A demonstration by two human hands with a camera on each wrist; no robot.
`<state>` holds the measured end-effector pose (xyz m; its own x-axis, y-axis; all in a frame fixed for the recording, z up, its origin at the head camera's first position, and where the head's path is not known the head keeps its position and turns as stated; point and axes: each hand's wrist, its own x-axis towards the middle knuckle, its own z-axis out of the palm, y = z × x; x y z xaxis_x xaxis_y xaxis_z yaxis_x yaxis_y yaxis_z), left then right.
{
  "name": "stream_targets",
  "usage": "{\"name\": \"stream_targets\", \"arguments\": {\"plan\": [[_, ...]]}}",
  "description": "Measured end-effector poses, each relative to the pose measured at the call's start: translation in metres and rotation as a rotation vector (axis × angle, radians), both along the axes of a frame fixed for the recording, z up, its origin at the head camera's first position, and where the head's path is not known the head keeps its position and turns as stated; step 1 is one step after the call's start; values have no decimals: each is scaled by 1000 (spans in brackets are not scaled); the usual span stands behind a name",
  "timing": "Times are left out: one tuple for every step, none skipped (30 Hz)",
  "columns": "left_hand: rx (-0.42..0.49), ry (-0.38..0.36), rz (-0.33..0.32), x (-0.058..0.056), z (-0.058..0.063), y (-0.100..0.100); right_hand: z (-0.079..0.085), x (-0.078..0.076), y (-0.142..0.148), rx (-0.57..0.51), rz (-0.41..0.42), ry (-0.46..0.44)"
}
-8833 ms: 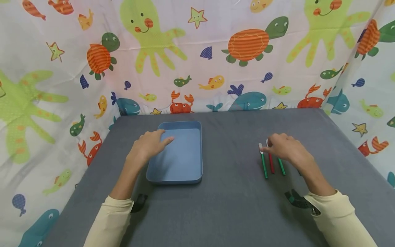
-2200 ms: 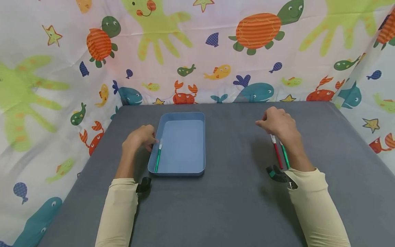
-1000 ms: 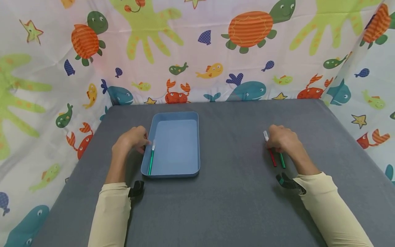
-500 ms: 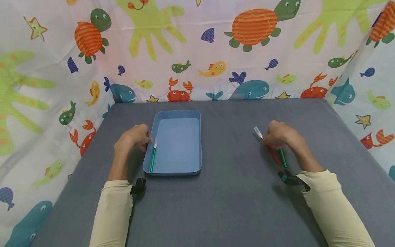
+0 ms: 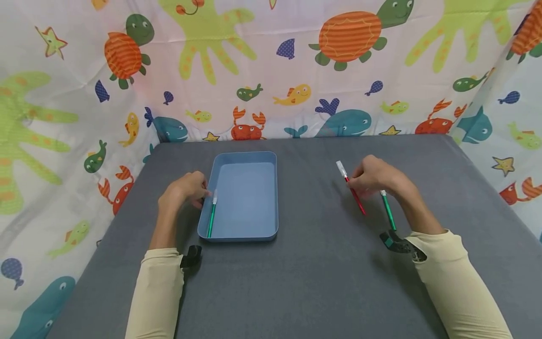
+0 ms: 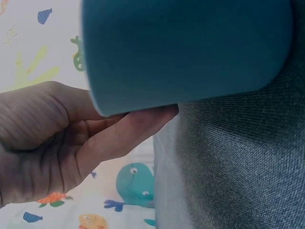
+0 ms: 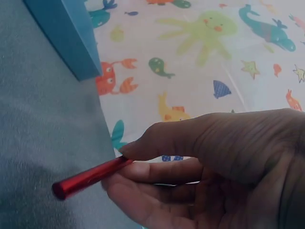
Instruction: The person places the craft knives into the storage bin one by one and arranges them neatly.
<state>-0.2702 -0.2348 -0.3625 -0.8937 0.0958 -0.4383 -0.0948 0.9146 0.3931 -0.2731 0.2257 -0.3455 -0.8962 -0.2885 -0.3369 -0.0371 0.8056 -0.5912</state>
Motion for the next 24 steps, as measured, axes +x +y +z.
{"name": "stream_targets", "arguments": {"plan": [[2,-2,-4,0,0,0,0,0,-1,-19,-2,3],[2,-4,-8,-1,0,1,1,0,-2,-33,-1,9],[3,-5,-11,-1,-1,1,1,0,-3,-49,-1,12],[5,-5,-14,-1,-1,1,2,0,-4,-68,-1,13],[8,-5,-22,-1,0,1,3,0,-5,-82,1,19],[8,-6,-26,-1,-1,1,4,0,-7,-92,3,25],[12,-7,-30,-2,0,0,5,0,-8,-102,6,28],[16,-8,-28,-2,-1,0,6,0,-10,-110,9,33],[20,-7,-27,-2,0,-1,8,0,-12,-121,10,37],[23,-4,-27,-2,0,-1,10,0,-15,-129,11,41],[22,1,-31,-2,0,-1,11,0,-17,-136,9,43],[21,6,-31,-2,0,-2,13,0,-20,-148,7,40],[18,11,-31,-2,0,-2,15,0,-24,-163,5,35],[12,16,-30,-2,0,-2,16,0,-28,-177,2,29],[8,20,-31,-2,0,-3,17,0,-32,-187,3,26],[4,22,-31,-2,0,-3,18,0,-35,-199,2,22],[0,22,-31,-2,0,-3,19,0,-39,-210,4,19],[-2,20,-29,-2,0,-3,19,0,-43,-218,6,20],[-2,17,-29,-2,0,-2,20,1,-46,-229,4,20],[-1,14,-29,-2,0,-2,20,1,-50,-237,4,21],[0,10,-29,-1,-1,-1,20,1,-52,-245,5,22],[3,7,-26,-2,-1,-1,20,1,-56,-254,6,25],[3,5,-26,-2,-1,0,20,1,-59,-263,7,26],[4,3,-25,-1,-1,1,20,2,-62,-272,4,26]]}}
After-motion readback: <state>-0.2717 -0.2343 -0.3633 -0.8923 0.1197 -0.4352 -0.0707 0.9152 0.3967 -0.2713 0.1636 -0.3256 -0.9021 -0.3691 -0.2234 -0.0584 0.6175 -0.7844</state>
